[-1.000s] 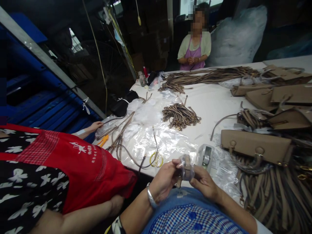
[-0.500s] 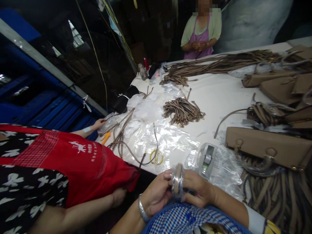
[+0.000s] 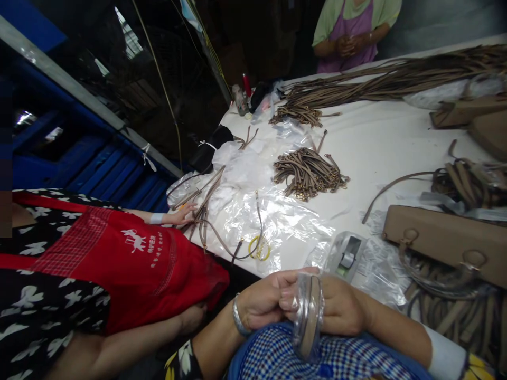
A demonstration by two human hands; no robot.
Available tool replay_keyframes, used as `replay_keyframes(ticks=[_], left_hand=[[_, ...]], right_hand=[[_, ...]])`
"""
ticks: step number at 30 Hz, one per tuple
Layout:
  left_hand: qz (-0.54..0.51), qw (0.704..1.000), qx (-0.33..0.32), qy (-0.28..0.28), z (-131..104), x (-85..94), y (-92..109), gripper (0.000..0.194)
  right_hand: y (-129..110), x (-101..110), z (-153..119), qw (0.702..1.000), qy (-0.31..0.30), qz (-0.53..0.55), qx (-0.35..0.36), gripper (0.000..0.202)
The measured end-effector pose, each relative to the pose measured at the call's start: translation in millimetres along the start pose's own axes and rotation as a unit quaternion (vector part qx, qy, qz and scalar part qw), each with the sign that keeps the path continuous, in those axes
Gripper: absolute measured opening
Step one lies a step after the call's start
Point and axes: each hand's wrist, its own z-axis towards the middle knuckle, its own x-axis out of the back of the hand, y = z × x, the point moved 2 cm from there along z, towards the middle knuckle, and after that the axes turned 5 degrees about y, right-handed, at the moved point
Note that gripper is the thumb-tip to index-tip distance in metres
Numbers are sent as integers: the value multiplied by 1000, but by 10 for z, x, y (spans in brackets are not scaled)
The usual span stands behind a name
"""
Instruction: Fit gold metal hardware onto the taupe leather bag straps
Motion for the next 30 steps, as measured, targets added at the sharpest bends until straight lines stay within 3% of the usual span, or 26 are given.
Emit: replay_keyframes(ticks=[4, 7, 10, 13, 15, 19, 22, 25, 28, 30], left_hand=[[-15, 1000, -19, 16, 64, 24, 23, 29], [-17, 997, -53, 45, 92, 34, 97, 47], [29, 983, -151, 97, 78, 77, 268, 54], [159, 940, -262, 148, 68, 114, 443, 45], [267, 899, -311, 154, 97, 106, 507, 37], [412, 823, -365, 138, 226, 87, 494, 33], [442, 816, -355, 113, 314, 142, 421, 35], [441, 828, -338, 79, 338, 216, 362, 36], [430, 838, -335, 39, 320, 219, 330, 38], [425, 835, -342, 70, 315, 182, 315, 35]], right_hand=[[7, 57, 49, 1000, 2, -10, -23, 43], [-13, 118, -9, 997, 12, -52, -46, 47], [-26, 192, -154, 982, 109, -101, -120, 49], [27, 247, -265, 916, 216, -65, -332, 36], [73, 221, -265, 860, 215, 65, -458, 32], [111, 100, -166, 755, 175, 352, -525, 42], [124, 26, -188, 699, 211, 419, -540, 37], [123, -35, -269, 704, 217, 399, -546, 39], [118, -70, -325, 741, 204, 330, -548, 40], [123, -73, -334, 777, 211, 250, -538, 39]])
